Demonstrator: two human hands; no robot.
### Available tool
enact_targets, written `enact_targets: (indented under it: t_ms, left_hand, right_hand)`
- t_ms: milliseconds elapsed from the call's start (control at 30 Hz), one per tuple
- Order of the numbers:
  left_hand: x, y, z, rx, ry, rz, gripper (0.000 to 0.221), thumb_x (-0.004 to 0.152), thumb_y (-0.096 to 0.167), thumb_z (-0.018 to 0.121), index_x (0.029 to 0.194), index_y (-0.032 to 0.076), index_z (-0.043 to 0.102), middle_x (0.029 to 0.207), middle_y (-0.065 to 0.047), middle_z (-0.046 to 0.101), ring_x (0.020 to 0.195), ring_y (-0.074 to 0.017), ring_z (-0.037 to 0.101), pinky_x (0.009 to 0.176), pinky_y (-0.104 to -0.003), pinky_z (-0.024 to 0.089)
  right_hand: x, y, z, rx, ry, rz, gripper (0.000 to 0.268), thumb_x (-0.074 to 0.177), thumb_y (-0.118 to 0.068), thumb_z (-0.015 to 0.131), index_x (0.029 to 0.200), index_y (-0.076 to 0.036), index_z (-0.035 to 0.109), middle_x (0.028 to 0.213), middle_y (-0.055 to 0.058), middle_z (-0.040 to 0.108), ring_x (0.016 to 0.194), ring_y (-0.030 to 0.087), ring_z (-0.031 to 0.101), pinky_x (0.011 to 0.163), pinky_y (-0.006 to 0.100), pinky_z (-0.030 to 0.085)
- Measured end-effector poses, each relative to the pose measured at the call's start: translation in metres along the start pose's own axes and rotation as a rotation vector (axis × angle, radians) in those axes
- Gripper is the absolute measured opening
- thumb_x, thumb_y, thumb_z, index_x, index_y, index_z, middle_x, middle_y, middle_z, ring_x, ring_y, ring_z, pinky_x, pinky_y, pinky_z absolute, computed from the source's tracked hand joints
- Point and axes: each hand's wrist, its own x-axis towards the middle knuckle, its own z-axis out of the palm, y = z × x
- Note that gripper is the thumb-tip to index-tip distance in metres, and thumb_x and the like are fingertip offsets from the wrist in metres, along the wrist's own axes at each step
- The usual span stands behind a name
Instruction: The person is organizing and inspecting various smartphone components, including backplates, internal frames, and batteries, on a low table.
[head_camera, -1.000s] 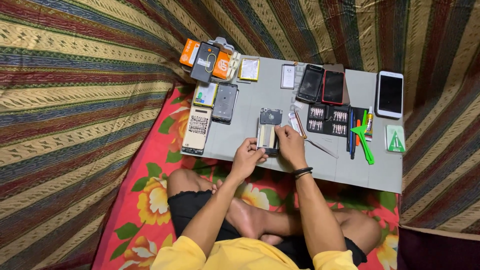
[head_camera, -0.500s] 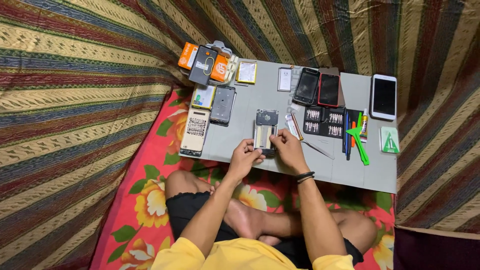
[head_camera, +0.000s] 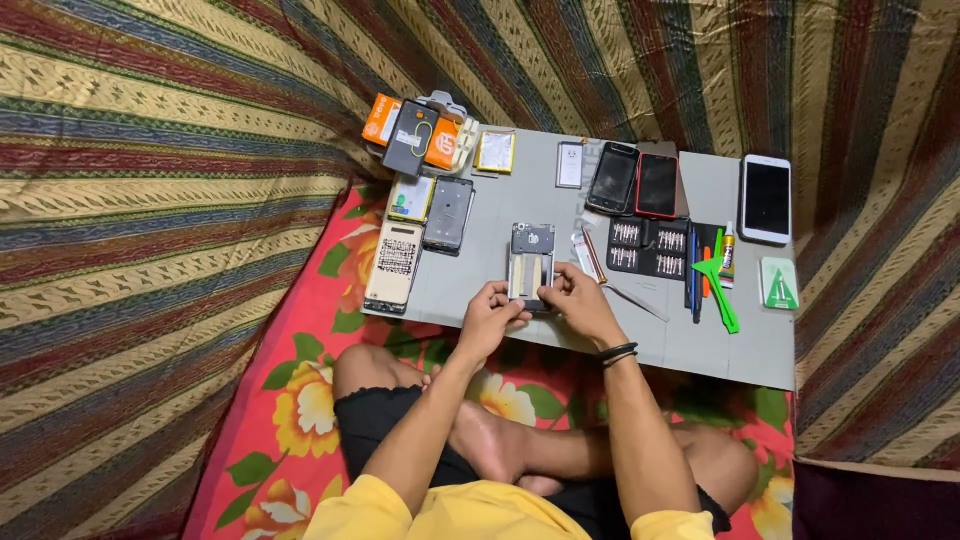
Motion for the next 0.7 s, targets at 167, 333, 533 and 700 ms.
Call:
enact_targets:
  t_ms: [167, 333, 533, 700]
  left_hand:
    - [-0.001, -0.006, -0.002, 0.015, 0.009, -0.015, 0.030, 0.092, 0.003, 0.067, 0.120, -0.003, 0.057, 0.088, -0.010, 0.058, 0.080, -0.0218, 0.075, 0.074, -0.031, 0.067]
    - [-0.003, 0.009, 0.002, 0.067, 0.009, -0.060, 0.028, 0.092, 0.004, 0.065, 0.118, -0.003, 0.058, 0.088, -0.007, 0.057, 0.080, -0.0203, 0.074, 0.074, -0.028, 0.066]
    - [0.013, 0.018, 0.003, 0.269, -0.069, -0.098, 0.029, 0.088, 0.009, 0.068, 0.115, 0.001, 0.061, 0.084, -0.008, 0.064, 0.076, -0.0195, 0.076, 0.068, -0.030, 0.065]
    - [0.041, 0.020, -0.003, 0.405, -0.137, -0.026, 0.035, 0.091, 0.023, 0.072, 0.117, 0.001, 0.066, 0.083, -0.006, 0.065, 0.081, -0.0180, 0.065, 0.072, -0.033, 0.056]
  right_hand:
    - [-0.002, -0.007, 0.006, -0.067, 0.064, 0.030, 0.028, 0.090, -0.017, 0.079, 0.113, -0.003, 0.072, 0.067, 0.005, 0.062, 0.059, 0.015, 0.060, 0.059, 0.031, 0.051]
    - [-0.008, -0.016, 0.014, -0.125, 0.134, 0.023, 0.014, 0.094, -0.021, 0.076, 0.098, -0.008, 0.074, 0.058, 0.004, 0.059, 0.056, 0.016, 0.056, 0.059, 0.032, 0.046]
    - [-0.009, -0.022, 0.012, -0.103, 0.159, 0.022, 0.012, 0.095, -0.023, 0.073, 0.098, -0.011, 0.076, 0.056, 0.001, 0.057, 0.055, 0.013, 0.051, 0.058, 0.028, 0.043]
    - [-0.010, -0.019, 0.010, -0.066, 0.173, -0.002, 0.013, 0.095, -0.021, 0.073, 0.099, -0.009, 0.075, 0.057, 0.000, 0.054, 0.058, 0.013, 0.049, 0.060, 0.028, 0.041]
